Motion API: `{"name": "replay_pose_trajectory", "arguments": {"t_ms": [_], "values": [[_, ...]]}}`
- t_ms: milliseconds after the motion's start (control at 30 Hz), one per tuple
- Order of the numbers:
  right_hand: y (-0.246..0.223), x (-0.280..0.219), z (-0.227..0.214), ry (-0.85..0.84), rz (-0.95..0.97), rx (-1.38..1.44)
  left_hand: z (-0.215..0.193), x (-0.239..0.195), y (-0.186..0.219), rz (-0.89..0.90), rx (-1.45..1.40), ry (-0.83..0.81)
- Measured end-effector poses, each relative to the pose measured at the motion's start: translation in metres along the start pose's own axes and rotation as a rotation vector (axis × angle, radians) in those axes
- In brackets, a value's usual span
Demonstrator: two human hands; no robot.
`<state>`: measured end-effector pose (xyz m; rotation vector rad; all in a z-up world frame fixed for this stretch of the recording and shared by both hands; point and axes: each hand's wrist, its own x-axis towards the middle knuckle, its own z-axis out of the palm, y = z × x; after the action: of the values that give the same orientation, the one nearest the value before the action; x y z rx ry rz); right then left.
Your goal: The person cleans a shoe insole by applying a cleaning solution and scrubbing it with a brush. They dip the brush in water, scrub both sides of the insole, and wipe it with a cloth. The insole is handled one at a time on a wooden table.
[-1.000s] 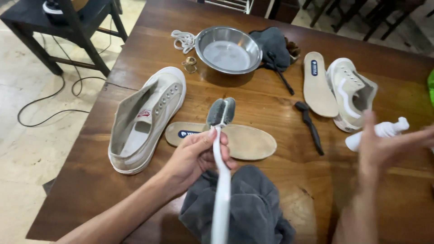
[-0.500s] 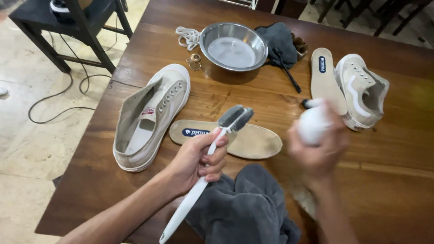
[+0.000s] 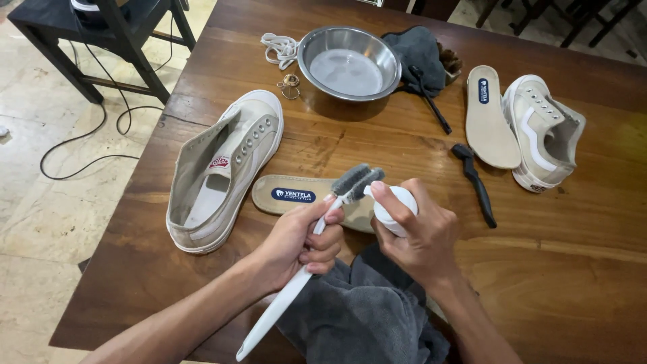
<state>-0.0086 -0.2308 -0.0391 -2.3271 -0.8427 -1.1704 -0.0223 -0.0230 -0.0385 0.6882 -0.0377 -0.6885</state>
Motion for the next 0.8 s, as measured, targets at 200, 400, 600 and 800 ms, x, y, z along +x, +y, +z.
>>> {"name": "replay_pose_trajectory", "arguments": {"t_ms": [200,400,600,800], "values": [[0.004,-0.001,-0.001,-0.025,0.006,-0.015,0.0,0.0,-0.001,-0.017,-0.011,-0.016],[0.005,0.0,-0.001,-0.011,-0.005,-0.01,-0.001,0.0,0.001,-0.013,-0.003,-0.02],[0.01,-0.004,0.0,0.0,0.04,-0.054,0.0,-0.001,0.0,-0.032,0.001,-0.015],[0.042,-0.01,0.004,0.168,0.116,-0.082,0.0,-0.002,0.002,-0.05,-0.001,-0.018]]}}
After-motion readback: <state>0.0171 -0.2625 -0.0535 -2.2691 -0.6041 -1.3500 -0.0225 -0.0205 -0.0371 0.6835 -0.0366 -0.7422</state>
